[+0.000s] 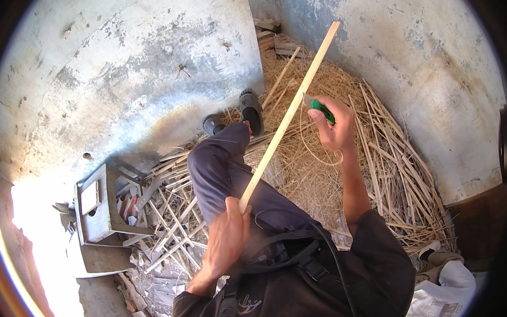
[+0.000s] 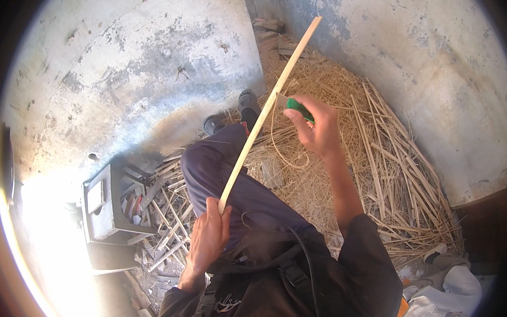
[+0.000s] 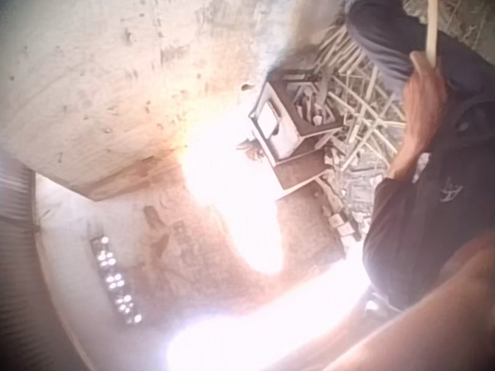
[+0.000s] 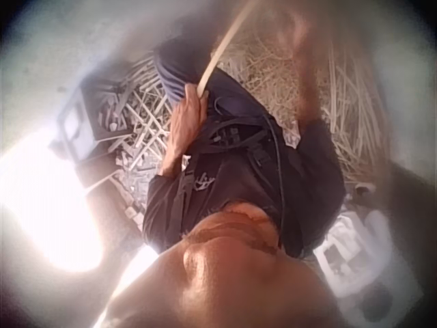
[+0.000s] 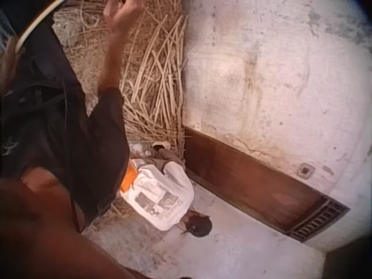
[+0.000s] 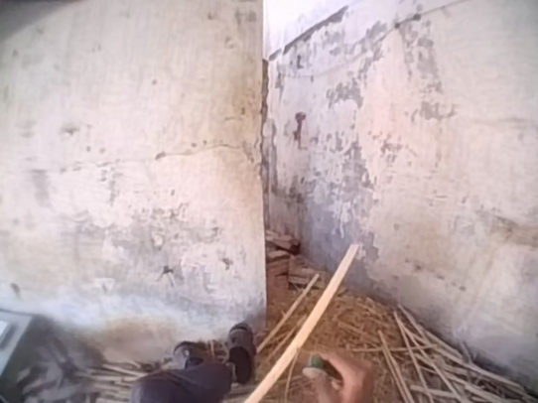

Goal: The person sits on a floor covered with straw and shavings, using a green-handled knife to shave a long, thin bamboo stick. They repeatedly scrape the surface of the stick to remove thin layers, rotating it to work on different sides.

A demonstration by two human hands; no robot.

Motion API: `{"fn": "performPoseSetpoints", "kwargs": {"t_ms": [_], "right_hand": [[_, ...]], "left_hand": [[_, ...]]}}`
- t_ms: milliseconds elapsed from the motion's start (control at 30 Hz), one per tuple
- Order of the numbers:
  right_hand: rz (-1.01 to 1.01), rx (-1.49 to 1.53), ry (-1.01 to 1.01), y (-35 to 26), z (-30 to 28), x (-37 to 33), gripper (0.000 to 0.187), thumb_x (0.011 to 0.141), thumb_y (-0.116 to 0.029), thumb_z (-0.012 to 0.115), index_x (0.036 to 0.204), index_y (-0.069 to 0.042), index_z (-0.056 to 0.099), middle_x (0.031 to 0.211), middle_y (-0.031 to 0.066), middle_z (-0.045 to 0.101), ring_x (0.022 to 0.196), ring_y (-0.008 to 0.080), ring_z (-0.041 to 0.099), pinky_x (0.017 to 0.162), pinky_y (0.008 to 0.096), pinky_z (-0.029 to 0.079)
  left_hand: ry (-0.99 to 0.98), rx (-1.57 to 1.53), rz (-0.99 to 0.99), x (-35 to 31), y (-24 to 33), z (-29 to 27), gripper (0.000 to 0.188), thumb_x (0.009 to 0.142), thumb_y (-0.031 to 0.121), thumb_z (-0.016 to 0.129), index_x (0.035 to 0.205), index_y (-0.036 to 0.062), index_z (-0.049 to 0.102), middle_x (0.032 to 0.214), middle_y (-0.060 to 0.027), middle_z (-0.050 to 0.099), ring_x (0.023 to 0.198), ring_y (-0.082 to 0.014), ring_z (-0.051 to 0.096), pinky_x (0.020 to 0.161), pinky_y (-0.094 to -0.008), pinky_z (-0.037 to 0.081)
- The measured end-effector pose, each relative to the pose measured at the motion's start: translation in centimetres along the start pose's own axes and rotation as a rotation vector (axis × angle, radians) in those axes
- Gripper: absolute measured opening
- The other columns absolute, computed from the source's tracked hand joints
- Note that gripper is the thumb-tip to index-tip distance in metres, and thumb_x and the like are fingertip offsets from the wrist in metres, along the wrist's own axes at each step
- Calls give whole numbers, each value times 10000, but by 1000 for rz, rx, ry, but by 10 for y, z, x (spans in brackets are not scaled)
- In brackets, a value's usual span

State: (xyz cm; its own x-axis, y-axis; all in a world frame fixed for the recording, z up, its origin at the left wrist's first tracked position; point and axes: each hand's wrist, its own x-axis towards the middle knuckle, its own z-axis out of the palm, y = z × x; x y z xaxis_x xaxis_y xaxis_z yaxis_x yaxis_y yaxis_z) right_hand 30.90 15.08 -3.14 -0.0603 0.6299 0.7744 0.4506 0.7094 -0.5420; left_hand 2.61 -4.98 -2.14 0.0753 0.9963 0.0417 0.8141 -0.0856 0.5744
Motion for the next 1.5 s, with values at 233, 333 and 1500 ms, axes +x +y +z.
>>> {"fn": "performPoseSetpoints", "kwargs": {"t_ms": [233, 333, 1500], "right_hand": [[-40, 4, 37, 25, 1, 7, 388, 1065, -368, 739, 1114, 13, 796, 804, 73, 747, 620, 132, 641, 524, 302, 461], [2, 6, 28, 35, -3, 14, 396, 1070, -375, 733, 1114, 12, 806, 773, 62, 732, 603, 116, 610, 523, 290, 437], [828, 233, -285, 142, -18, 2, 609, 1119, -580, 578, 1333, -29, 720, 693, -53, 530, 492, 23, 368, 431, 187, 287]], "left_hand": [[-24, -20, -21, -4, -2, 1, 234, 1127, 180, 592, 1115, -1, 444, 778, -314, 674, 754, -550, 681, 642, -620, 504], [-28, -16, -19, -7, -6, 4, 234, 1127, 181, 593, 1111, 0, 445, 775, -315, 673, 752, -553, 678, 642, -623, 505], [-24, -187, -62, -11, -20, 2, 299, 1149, 224, 567, 1267, -6, 418, 856, -282, 664, 816, -539, 682, 707, -590, 492]]}}
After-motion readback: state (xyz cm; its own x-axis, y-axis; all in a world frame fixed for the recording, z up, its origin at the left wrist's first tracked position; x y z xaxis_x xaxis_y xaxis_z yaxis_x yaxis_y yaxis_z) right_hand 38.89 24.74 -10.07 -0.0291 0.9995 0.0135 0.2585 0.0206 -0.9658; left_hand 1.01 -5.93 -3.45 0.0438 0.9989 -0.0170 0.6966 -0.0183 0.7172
